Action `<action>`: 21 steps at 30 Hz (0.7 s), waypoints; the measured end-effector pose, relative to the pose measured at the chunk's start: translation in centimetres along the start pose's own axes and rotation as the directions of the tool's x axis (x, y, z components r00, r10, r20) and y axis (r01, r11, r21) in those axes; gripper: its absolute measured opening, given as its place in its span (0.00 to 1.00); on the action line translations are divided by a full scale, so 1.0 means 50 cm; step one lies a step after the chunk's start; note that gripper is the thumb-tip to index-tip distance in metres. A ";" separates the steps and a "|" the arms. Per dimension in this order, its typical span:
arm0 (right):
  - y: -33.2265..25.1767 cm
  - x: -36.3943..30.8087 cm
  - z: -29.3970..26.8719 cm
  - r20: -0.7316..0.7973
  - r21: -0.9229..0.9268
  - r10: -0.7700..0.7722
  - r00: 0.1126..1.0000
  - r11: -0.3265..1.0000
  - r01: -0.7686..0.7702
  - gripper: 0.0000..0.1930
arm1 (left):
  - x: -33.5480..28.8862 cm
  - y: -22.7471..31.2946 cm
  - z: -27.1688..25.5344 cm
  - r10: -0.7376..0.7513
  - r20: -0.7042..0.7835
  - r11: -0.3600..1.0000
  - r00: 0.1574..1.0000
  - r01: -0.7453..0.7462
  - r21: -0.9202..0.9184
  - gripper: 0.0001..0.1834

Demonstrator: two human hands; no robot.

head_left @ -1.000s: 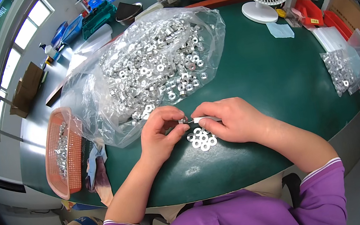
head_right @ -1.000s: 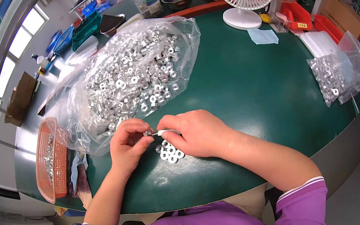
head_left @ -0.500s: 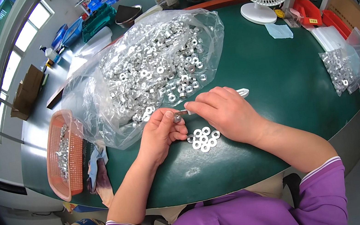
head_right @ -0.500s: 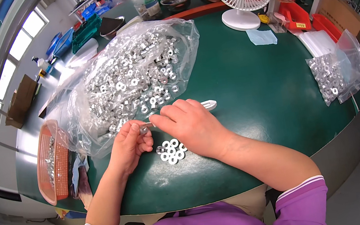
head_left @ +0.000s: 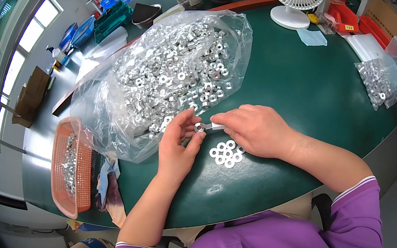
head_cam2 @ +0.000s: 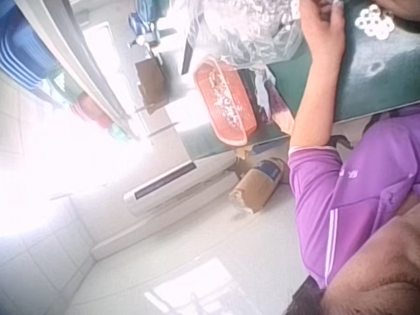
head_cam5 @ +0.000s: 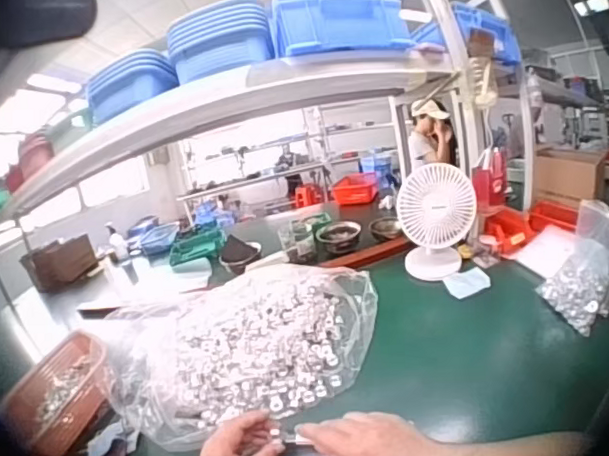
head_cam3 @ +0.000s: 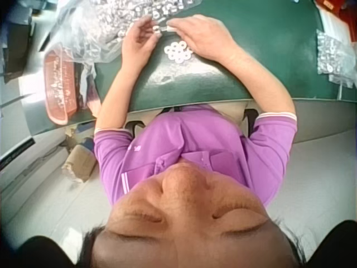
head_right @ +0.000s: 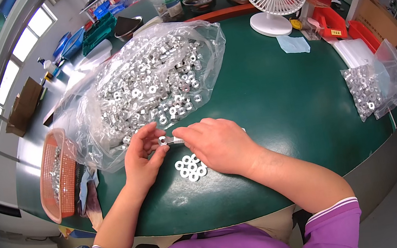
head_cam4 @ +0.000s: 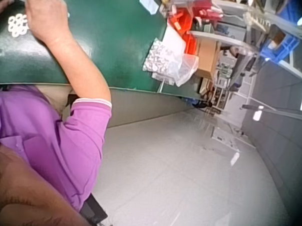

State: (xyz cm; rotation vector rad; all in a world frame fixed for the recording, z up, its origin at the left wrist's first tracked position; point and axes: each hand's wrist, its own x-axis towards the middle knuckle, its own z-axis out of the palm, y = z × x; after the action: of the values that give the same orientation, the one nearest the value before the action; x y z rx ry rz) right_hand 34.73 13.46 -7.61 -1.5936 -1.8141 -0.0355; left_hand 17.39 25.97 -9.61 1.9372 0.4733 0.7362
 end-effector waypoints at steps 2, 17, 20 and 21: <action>0.000 0.000 -0.002 0.011 -0.006 -0.001 1.000 1.000 0.001 0.15 | -0.002 0.002 0.003 -0.074 0.005 0.987 0.997 0.074 -0.142 0.30; -0.001 -0.004 -0.001 0.052 0.109 0.040 0.998 0.993 -0.046 0.13 | 0.004 -0.010 -0.006 0.052 0.034 0.963 0.998 -0.041 -0.266 0.32; -0.003 0.000 -0.006 0.012 0.087 -0.001 1.000 0.996 0.000 0.13 | 0.011 -0.001 -0.015 -0.101 0.090 0.891 0.991 0.131 -0.436 0.31; -0.002 0.001 -0.007 -0.002 0.015 -0.043 0.999 0.999 0.044 0.13 | 0.013 0.002 -0.016 -0.102 0.092 0.891 0.991 0.132 -0.435 0.31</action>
State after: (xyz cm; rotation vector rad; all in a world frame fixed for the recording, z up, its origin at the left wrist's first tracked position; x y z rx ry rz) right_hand 34.79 13.31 -7.29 -1.5430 -1.8437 -0.0425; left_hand 17.32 26.84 -9.05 1.4886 0.3425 0.6348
